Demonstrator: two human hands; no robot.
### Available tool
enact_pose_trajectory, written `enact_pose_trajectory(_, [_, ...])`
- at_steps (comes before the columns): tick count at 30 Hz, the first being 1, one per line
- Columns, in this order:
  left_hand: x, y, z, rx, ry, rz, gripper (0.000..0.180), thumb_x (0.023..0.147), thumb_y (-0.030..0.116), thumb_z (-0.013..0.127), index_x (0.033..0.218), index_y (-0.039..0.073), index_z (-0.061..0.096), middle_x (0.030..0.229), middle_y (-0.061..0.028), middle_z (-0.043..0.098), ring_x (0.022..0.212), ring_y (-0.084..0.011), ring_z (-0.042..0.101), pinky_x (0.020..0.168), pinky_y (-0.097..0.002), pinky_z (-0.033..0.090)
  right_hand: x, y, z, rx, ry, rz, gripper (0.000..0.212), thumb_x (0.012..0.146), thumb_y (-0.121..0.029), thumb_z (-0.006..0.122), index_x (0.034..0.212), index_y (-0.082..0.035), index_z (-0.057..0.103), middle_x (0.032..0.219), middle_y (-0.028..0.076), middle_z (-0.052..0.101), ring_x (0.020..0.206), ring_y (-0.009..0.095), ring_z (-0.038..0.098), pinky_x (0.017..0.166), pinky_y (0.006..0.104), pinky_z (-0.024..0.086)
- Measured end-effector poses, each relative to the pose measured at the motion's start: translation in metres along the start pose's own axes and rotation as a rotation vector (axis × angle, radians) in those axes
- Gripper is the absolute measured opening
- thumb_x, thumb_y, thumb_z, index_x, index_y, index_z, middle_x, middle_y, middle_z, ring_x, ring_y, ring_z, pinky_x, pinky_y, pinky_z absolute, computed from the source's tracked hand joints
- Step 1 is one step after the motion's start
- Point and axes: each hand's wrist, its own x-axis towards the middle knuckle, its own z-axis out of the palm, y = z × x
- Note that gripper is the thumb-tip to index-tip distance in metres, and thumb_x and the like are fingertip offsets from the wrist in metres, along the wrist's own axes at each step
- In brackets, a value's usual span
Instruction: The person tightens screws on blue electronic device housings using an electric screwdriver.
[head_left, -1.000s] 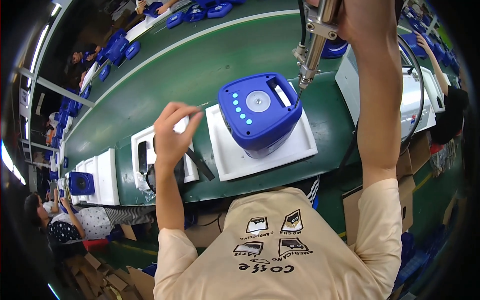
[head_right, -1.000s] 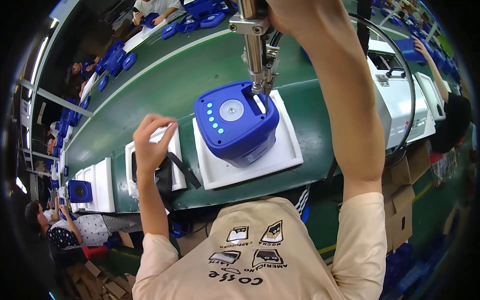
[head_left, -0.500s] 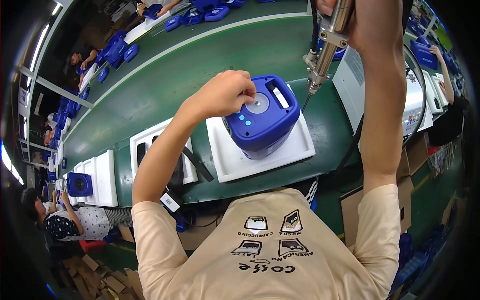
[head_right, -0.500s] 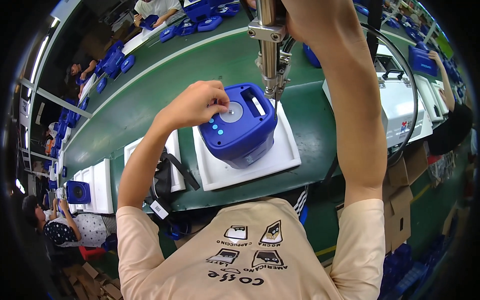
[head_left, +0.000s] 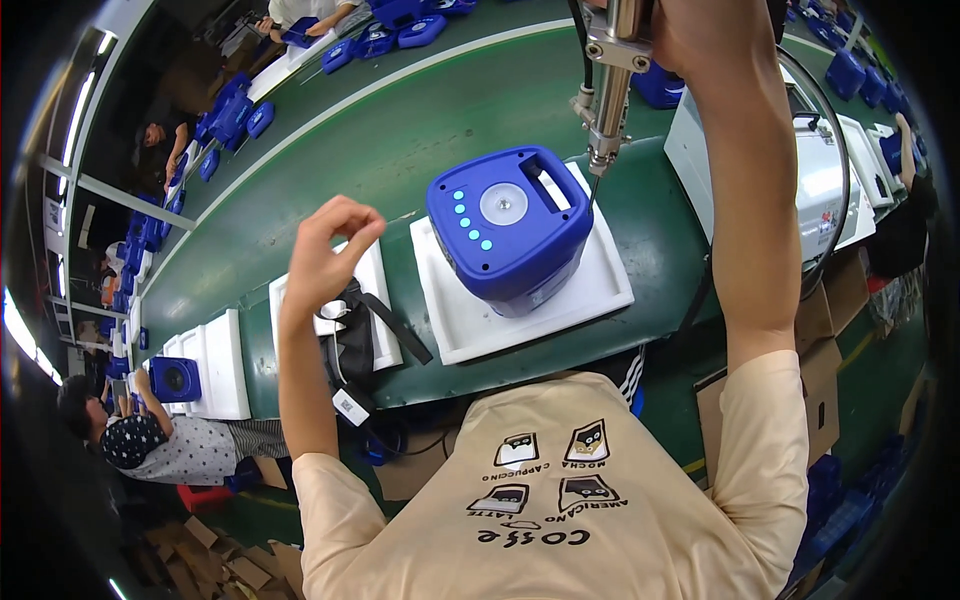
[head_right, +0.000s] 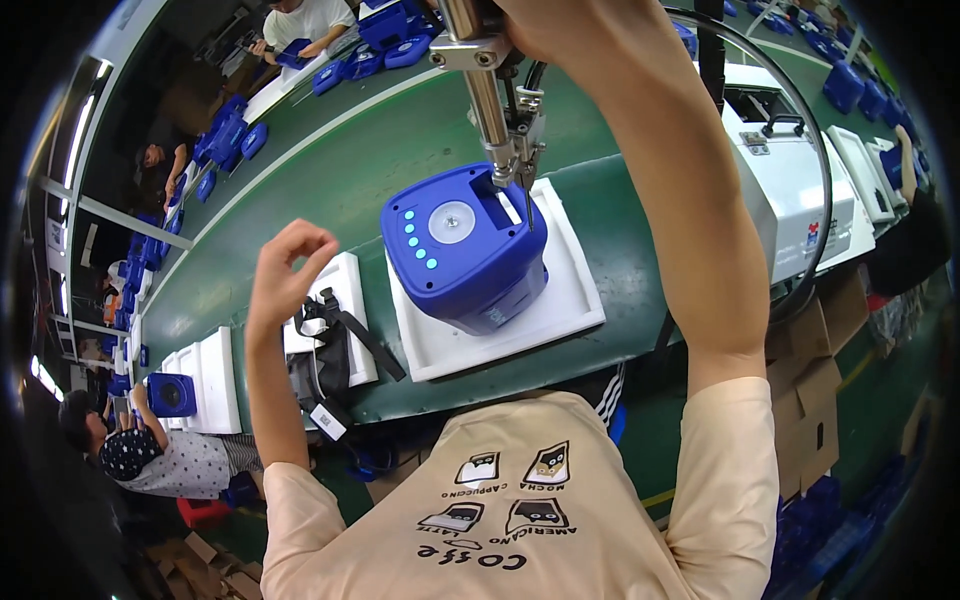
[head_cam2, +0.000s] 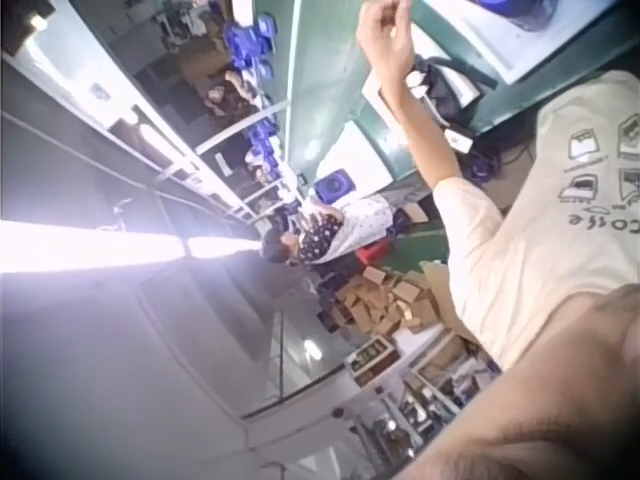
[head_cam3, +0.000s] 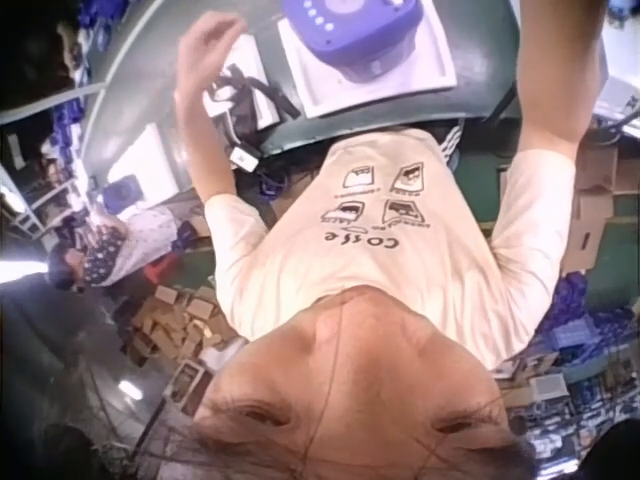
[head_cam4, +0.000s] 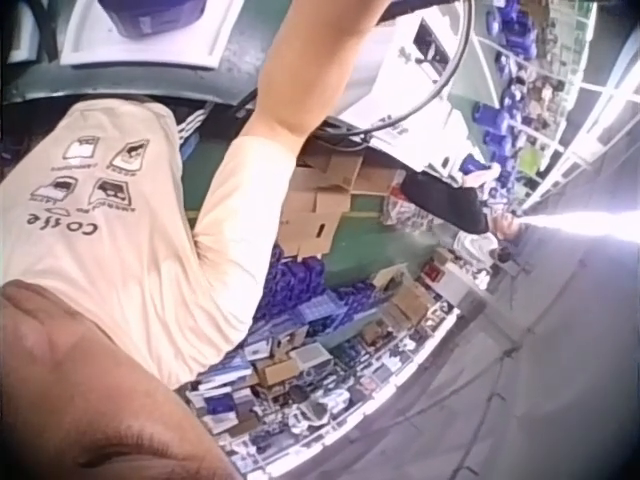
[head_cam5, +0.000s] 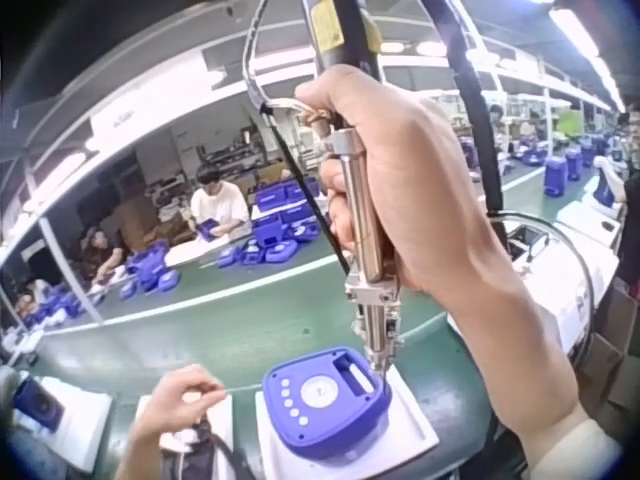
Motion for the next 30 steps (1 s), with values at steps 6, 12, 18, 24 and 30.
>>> enact_pose_trajectory(6, [0.062, 0.035, 0.051, 0.311, -0.036, 0.212, 0.016, 0.085, 0.01, 0.082, 0.101, 0.006, 0.081, 0.093, -0.0078, 0.065, 0.081, -0.0207, 0.063, 0.074, -0.0342, 0.052, -0.001, 0.01, 0.006, 0.02, -0.021, 0.047, 0.033, 0.096, -0.036, 0.066, 0.102, -0.003, 0.063, 0.064, 0.001, 0.053, 0.043, 0.007, 0.048, 0.039, 0.0234, 0.04])
enact_pose_trajectory(12, [0.117, 0.036, 0.066, 0.472, -0.433, 0.311, 0.027, 0.081, 0.011, 0.085, 0.108, 0.01, 0.083, 0.092, -0.0082, 0.066, 0.086, -0.0248, 0.064, 0.077, -0.0379, 0.053, -0.005, 0.001, 0.01, 0.015, 0.045, 0.095, 0.034, 0.096, -0.037, 0.067, 0.1, -0.004, 0.063, 0.062, -0.001, 0.052, 0.042, 0.006, 0.047, 0.039, 0.0212, 0.039])
enact_pose_trajectory(18, [0.139, 0.05, 0.065, 0.511, -0.676, 0.202, 0.016, 0.083, 0.01, 0.082, 0.099, 0.008, 0.083, 0.096, -0.0107, 0.068, 0.09, -0.028, 0.068, 0.08, -0.041, 0.054, -0.003, -0.003, -0.003, -0.05, 0.049, 0.054, 0.033, 0.095, -0.038, 0.068, 0.098, -0.005, 0.063, 0.059, -0.002, 0.05, 0.039, 0.006, 0.046, 0.038, 0.021, 0.039])
enact_pose_trajectory(24, [0.125, 0.031, 0.068, 0.451, -0.7, 0.292, 0.004, 0.091, 0.002, 0.068, 0.092, -0.001, 0.067, 0.1, -0.0141, 0.063, 0.094, -0.0346, 0.065, 0.08, -0.0445, 0.05, 0.001, 0.004, -0.006, -0.03, 0.007, 0.022, 0.032, 0.095, -0.036, 0.068, 0.098, -0.005, 0.063, 0.06, -0.001, 0.051, 0.04, 0.006, 0.047, 0.038, 0.0215, 0.039])
enact_pose_trajectory(30, [0.112, 0.038, 0.028, 0.335, -0.623, 0.27, 0.001, 0.093, -0.001, 0.065, 0.093, 0.0, 0.065, 0.097, -0.0114, 0.06, 0.087, -0.0286, 0.059, 0.078, -0.0387, 0.048, 0.0, 0.003, -0.007, -0.045, 0.03, 0.014, 0.033, 0.095, -0.036, 0.067, 0.1, -0.004, 0.063, 0.061, 0.0, 0.052, 0.04, 0.006, 0.047, 0.038, 0.0218, 0.039])
